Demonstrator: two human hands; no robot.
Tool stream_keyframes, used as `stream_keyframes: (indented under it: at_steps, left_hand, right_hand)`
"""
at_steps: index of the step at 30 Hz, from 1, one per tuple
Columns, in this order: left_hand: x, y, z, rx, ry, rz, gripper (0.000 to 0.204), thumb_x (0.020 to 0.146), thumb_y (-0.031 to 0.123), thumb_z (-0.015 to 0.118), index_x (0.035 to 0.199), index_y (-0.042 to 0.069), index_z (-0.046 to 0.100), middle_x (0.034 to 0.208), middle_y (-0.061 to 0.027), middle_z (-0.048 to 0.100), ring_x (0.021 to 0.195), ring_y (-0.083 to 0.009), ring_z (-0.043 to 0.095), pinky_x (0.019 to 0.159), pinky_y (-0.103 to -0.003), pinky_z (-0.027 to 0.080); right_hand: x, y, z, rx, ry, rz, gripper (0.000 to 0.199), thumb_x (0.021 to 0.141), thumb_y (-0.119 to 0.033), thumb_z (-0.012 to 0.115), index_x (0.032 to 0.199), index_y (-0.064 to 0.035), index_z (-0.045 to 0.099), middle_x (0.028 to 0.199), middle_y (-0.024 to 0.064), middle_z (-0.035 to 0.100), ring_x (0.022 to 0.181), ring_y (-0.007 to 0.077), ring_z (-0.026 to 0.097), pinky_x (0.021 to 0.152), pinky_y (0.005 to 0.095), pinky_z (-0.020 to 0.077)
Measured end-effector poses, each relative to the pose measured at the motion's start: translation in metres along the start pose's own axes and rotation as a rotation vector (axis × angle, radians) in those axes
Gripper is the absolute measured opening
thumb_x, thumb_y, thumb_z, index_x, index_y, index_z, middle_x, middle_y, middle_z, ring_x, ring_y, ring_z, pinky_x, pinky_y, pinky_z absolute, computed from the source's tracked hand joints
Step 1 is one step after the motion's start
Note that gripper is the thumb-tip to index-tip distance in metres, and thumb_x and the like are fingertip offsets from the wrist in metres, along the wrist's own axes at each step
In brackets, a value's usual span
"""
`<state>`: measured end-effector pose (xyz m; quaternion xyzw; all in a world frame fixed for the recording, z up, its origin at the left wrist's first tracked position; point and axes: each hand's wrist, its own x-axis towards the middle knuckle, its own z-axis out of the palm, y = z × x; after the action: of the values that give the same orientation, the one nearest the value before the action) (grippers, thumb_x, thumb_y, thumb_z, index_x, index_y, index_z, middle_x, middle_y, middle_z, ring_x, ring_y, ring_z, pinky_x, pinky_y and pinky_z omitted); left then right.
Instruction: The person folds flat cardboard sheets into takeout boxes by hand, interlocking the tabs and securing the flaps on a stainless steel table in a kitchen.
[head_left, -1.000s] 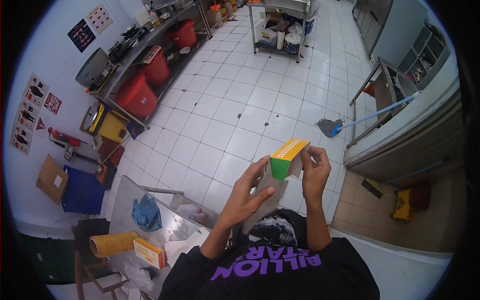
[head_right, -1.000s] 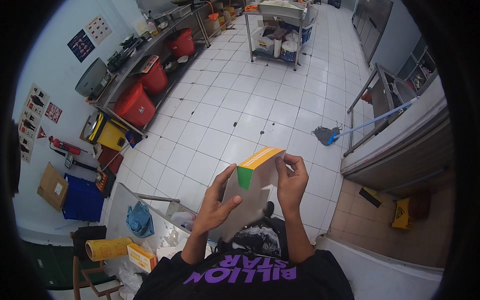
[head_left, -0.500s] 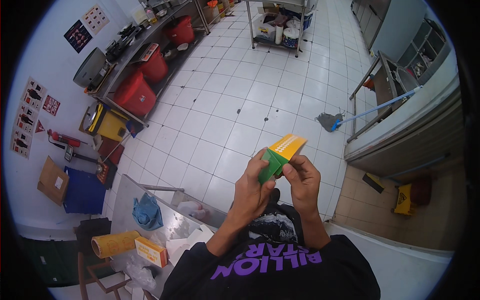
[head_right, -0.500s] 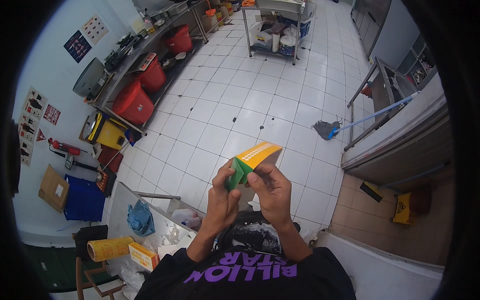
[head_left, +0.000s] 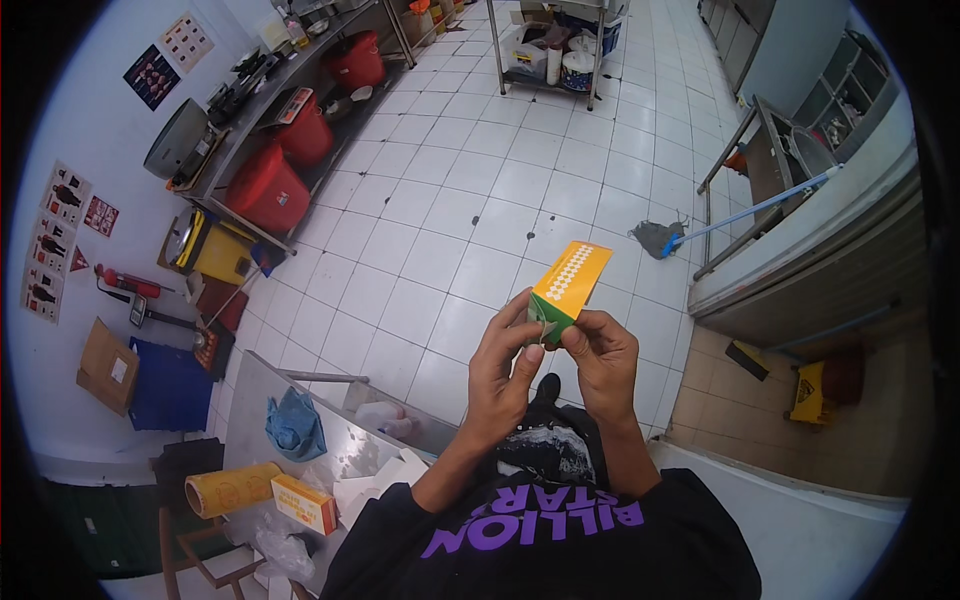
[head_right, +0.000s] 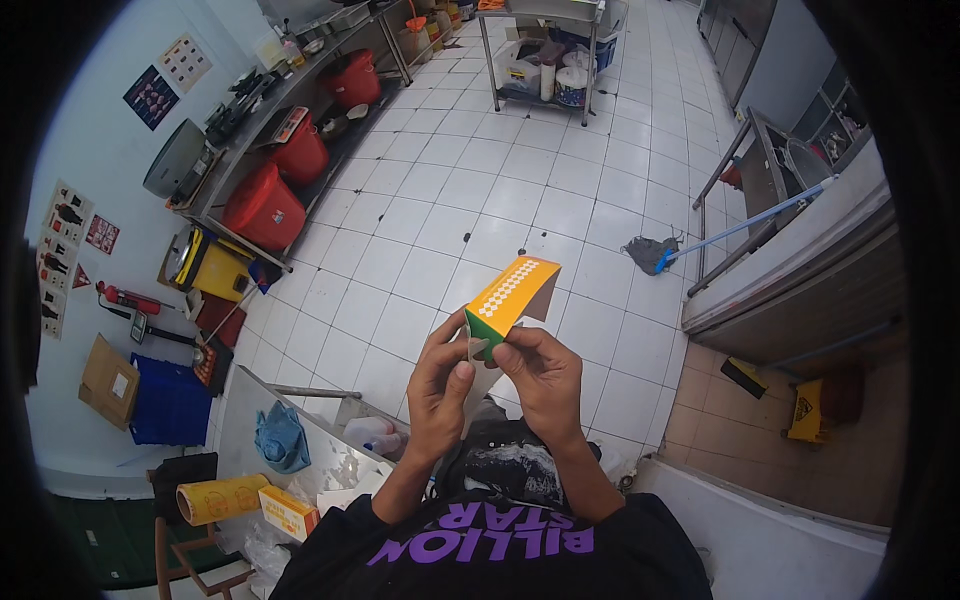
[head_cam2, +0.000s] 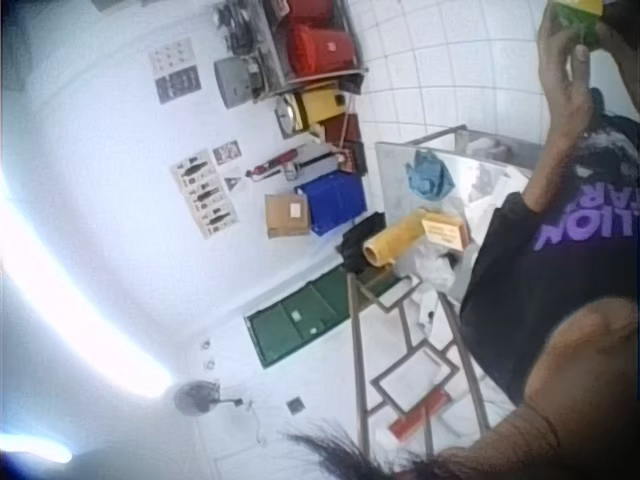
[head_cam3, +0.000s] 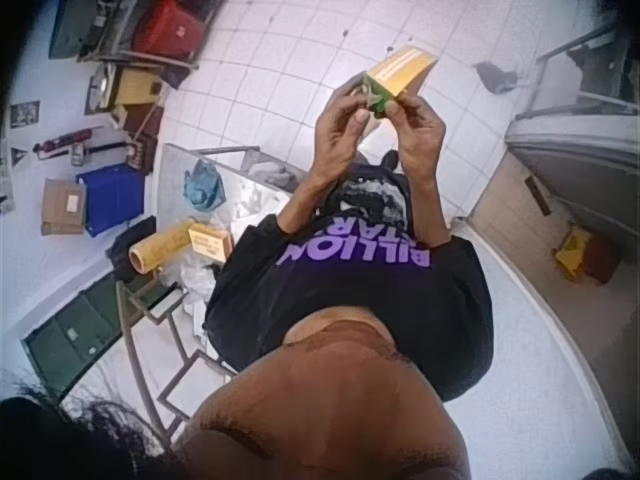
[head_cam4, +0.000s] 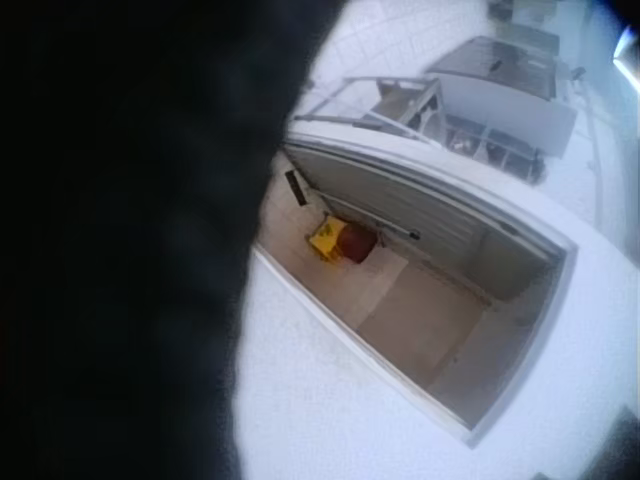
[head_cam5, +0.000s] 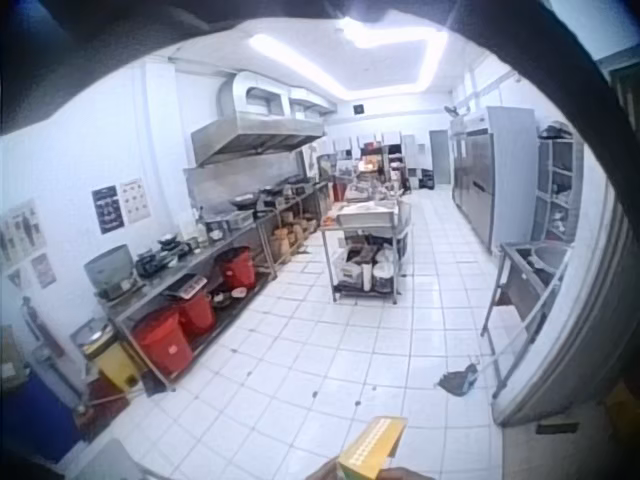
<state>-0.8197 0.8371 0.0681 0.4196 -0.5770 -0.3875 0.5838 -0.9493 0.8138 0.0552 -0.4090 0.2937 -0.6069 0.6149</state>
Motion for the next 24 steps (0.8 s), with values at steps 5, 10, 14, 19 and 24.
stream_keyframes:
  at_steps: [5, 10, 14, 19, 24]
  left_hand:
    - [0.001, -0.005, 0.001, 0.106, -0.023, 0.066, 0.021, 0.090, 0.012, 0.054, 0.109, 0.001, 0.058, 0.130, -0.0272, 0.044, 0.118, -0.0369, 0.049, 0.094, -0.040, 0.043]
    - [0.007, 0.003, 0.002, 0.342, -0.043, 0.192, 0.018, 0.088, 0.009, 0.057, 0.105, 0.001, 0.058, 0.126, -0.0298, 0.047, 0.110, -0.0413, 0.054, 0.088, -0.041, 0.047]
    - [0.005, -0.004, 0.002, 0.252, -0.006, 0.194, 0.020, 0.085, 0.006, 0.060, 0.105, 0.003, 0.056, 0.125, -0.0317, 0.047, 0.110, -0.0410, 0.054, 0.085, -0.039, 0.049]
    - [0.006, -0.010, 0.001, 0.287, -0.084, 0.207, 0.027, 0.084, 0.003, 0.061, 0.110, 0.002, 0.052, 0.125, -0.0323, 0.046, 0.111, -0.0386, 0.054, 0.085, -0.038, 0.049]
    - [0.001, -0.022, -0.005, 0.104, 0.108, 0.014, 0.032, 0.085, 0.004, 0.061, 0.114, 0.000, 0.048, 0.124, -0.0261, 0.050, 0.107, -0.0292, 0.058, 0.084, -0.034, 0.050]
  right_hand:
    - [-0.001, -0.002, -0.001, 0.020, 0.015, -0.029, 0.021, 0.084, -0.007, 0.065, 0.101, 0.0046, 0.061, 0.093, 0.0090, 0.065, 0.084, 0.0130, 0.061, 0.076, 0.0249, 0.0492]
    - [0.001, 0.000, -0.004, 0.030, 0.000, -0.035, 0.022, 0.083, -0.006, 0.066, 0.102, 0.0037, 0.061, 0.096, 0.0090, 0.065, 0.089, 0.0125, 0.060, 0.081, 0.0249, 0.0482]
    - [0.004, 0.003, -0.014, 0.065, -0.052, -0.003, 0.021, 0.083, -0.005, 0.065, 0.102, 0.0030, 0.061, 0.096, 0.0079, 0.065, 0.089, 0.0120, 0.060, 0.083, 0.0258, 0.0473]
    - [0.005, 0.003, 0.000, 0.155, -0.015, 0.061, 0.025, 0.083, -0.005, 0.065, 0.106, 0.0017, 0.058, 0.101, 0.0069, 0.062, 0.095, 0.0124, 0.058, 0.084, 0.0268, 0.0470]
    - [0.005, -0.017, 0.009, 0.042, -0.009, 0.097, 0.027, 0.084, -0.006, 0.064, 0.109, 0.0001, 0.054, 0.106, 0.0078, 0.060, 0.095, 0.0144, 0.057, 0.085, 0.0275, 0.0459]
